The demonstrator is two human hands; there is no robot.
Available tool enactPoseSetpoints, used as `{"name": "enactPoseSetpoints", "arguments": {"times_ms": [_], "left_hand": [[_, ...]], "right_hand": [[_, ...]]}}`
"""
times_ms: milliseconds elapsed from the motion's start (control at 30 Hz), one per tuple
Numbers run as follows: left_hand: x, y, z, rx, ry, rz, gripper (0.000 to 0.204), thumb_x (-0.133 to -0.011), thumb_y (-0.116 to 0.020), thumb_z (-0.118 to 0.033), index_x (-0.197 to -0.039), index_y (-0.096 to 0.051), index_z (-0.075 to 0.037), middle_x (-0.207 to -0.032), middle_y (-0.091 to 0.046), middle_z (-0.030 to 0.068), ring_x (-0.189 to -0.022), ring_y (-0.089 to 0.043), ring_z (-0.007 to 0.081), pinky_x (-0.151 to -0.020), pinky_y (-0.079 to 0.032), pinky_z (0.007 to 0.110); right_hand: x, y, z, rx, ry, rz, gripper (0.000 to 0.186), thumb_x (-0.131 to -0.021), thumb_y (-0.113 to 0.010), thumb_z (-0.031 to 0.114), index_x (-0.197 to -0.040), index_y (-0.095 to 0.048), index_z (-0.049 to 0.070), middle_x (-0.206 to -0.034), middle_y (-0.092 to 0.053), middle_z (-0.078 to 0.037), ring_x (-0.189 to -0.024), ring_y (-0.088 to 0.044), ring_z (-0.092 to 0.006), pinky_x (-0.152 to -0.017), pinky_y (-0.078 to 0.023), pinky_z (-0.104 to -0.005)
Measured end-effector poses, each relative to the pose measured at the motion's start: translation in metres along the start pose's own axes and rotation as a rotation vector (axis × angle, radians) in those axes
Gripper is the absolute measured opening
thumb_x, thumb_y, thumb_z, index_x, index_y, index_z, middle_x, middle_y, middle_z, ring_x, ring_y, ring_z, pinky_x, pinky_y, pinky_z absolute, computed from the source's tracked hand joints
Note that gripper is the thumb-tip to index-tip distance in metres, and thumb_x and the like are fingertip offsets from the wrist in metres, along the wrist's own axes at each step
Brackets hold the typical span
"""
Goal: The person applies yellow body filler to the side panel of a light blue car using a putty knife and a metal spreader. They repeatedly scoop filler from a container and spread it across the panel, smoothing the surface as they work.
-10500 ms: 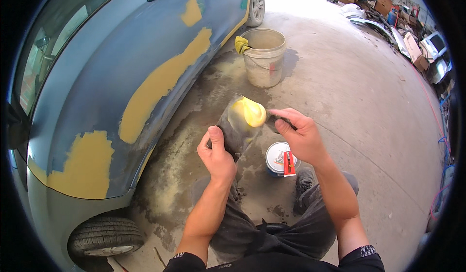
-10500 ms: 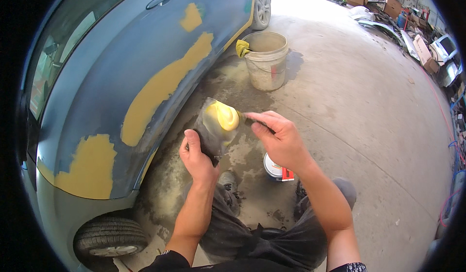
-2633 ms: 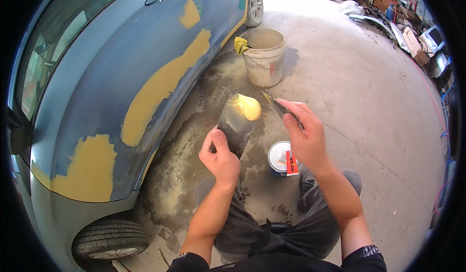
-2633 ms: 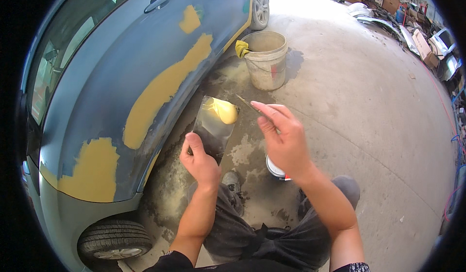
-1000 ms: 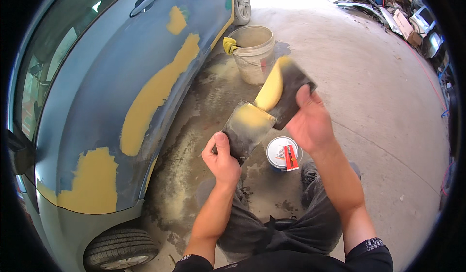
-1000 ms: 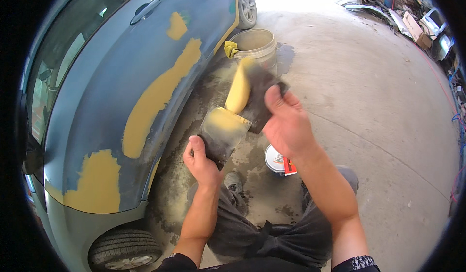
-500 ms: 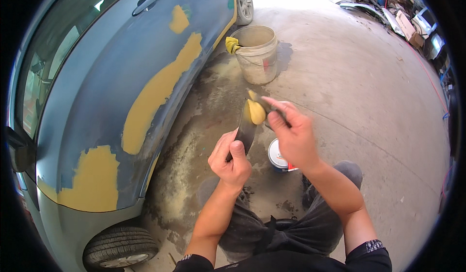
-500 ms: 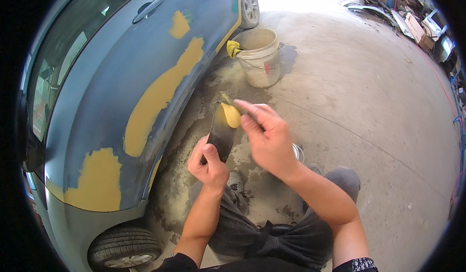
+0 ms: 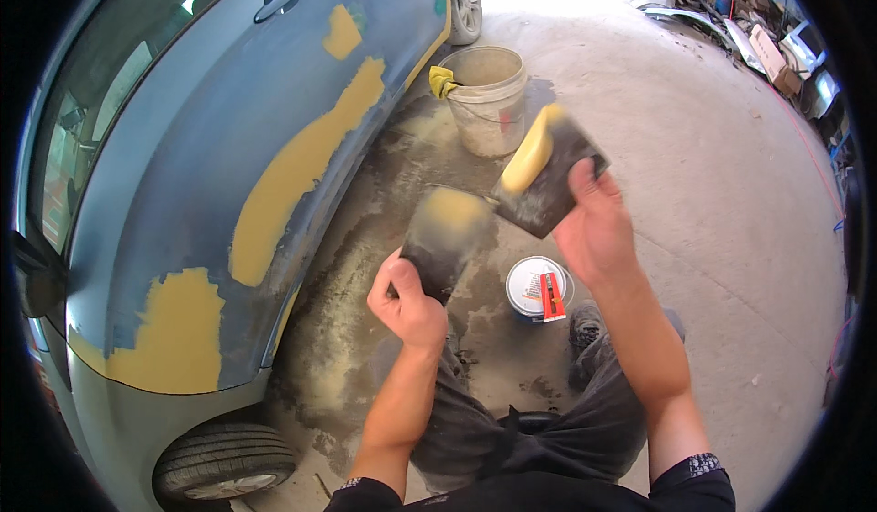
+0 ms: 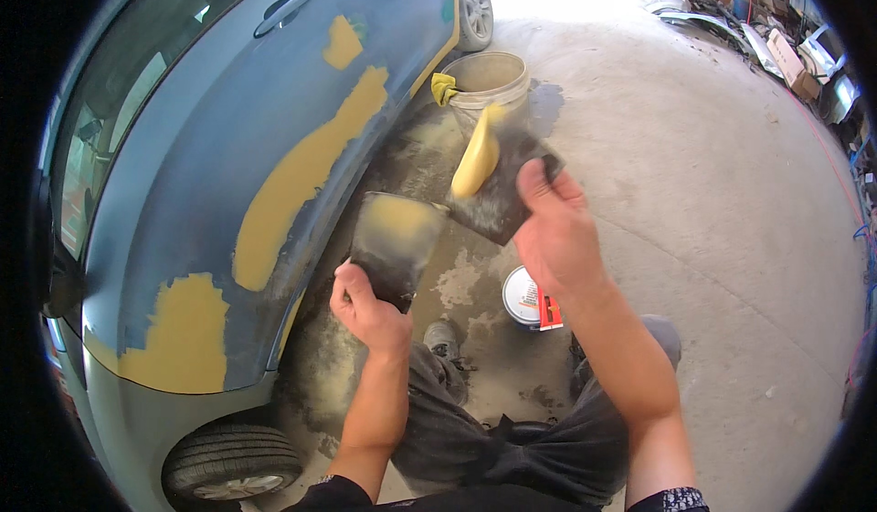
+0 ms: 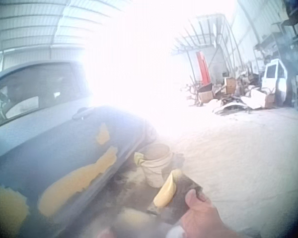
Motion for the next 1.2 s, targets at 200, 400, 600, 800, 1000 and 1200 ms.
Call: {"name": "enactPoseSetpoints", "arguments": {"times_ms": [200, 400, 600, 800, 1000, 1200], "left_hand": [[0.005, 0.001, 0.034, 0.105, 0.318, -0.040, 0.041, -0.098, -0.054, -0.032, -0.073, -0.056, 0.000, -0.075, -0.055, -0.0041, -0.071, -0.045, 0.0060, -0.064, -0.038, 0.022], [-0.004, 0.012, 0.026, 0.031, 0.261, -0.103, 0.042, -0.098, -0.052, -0.036, -0.089, -0.061, 0.004, -0.089, -0.063, 0.0053, -0.081, -0.059, 0.0130, -0.071, -0.048, 0.028], [0.009, -0.009, 0.001, -0.161, -0.022, 0.014, 0.034, -0.098, -0.054, -0.024, -0.103, -0.066, 0.007, -0.090, -0.065, 0.0052, -0.081, -0.057, 0.0109, -0.074, -0.046, 0.024], [-0.003, 0.009, -0.007, -0.167, -0.100, -0.077, 0.037, -0.098, -0.053, -0.026, -0.103, -0.065, 0.008, -0.089, -0.066, 0.0073, -0.079, -0.057, 0.0108, -0.071, -0.045, 0.023], [0.001, 0.002, 0.003, -0.040, 0.055, -0.015, 0.037, -0.098, -0.055, -0.029, -0.087, -0.063, 0.005, -0.077, -0.058, -0.0008, -0.072, -0.048, 0.0064, -0.064, -0.039, 0.021], [0.003, -0.002, 0.030, 0.150, 0.307, -0.064, 0.037, -0.098, -0.055, -0.028, -0.074, -0.054, 0.000, -0.072, -0.048, -0.0072, -0.070, -0.040, 0.0040, -0.060, -0.032, 0.021]], "right_hand": [[0.010, -0.012, -0.014, 0.740, -0.061, 0.238, 0.026, -0.097, -0.053, 0.009, -0.120, -0.061, 0.004, -0.108, -0.063, -0.003, -0.094, -0.057, -0.0118, -0.083, -0.046, -0.0285], [0.016, -0.025, -0.004, 1.353, 0.254, 0.246, 0.028, -0.089, -0.058, 0.002, -0.116, -0.064, 0.003, -0.097, -0.061, -0.011, -0.086, -0.057, -0.0171, -0.075, -0.046, -0.0269], [0.056, -0.056, -0.024, 1.481, 0.697, 0.361, 0.034, -0.078, -0.065, -0.005, -0.111, -0.066, 0.003, -0.102, -0.061, -0.013, -0.092, -0.060, -0.0263, -0.074, -0.050, -0.0312], [0.057, -0.055, -0.052, 1.312, 0.374, 0.568, 0.028, -0.082, -0.063, -0.002, -0.110, -0.066, 0.004, -0.105, -0.061, -0.010, -0.093, -0.060, -0.0227, -0.078, -0.049, -0.0327], [0.009, -0.004, -0.008, -0.009, 0.004, 0.034, 0.028, -0.097, -0.052, 0.008, -0.124, -0.057, 0.004, -0.110, -0.063, -0.002, -0.102, -0.057, -0.0133, -0.089, -0.047, -0.0300], [0.013, -0.007, -0.027, 0.873, -0.101, 0.240, 0.027, -0.096, -0.054, 0.008, -0.121, -0.060, 0.003, -0.104, -0.063, -0.002, -0.088, -0.056, -0.0090, -0.080, -0.045, -0.0238]]}}
Point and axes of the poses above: each hand's wrist, its own x-axis away from the middle knuckle, its own y-axis out of the back of the hand, z = x × y, the point moved 9 cm from there along -x, towards the middle knuckle
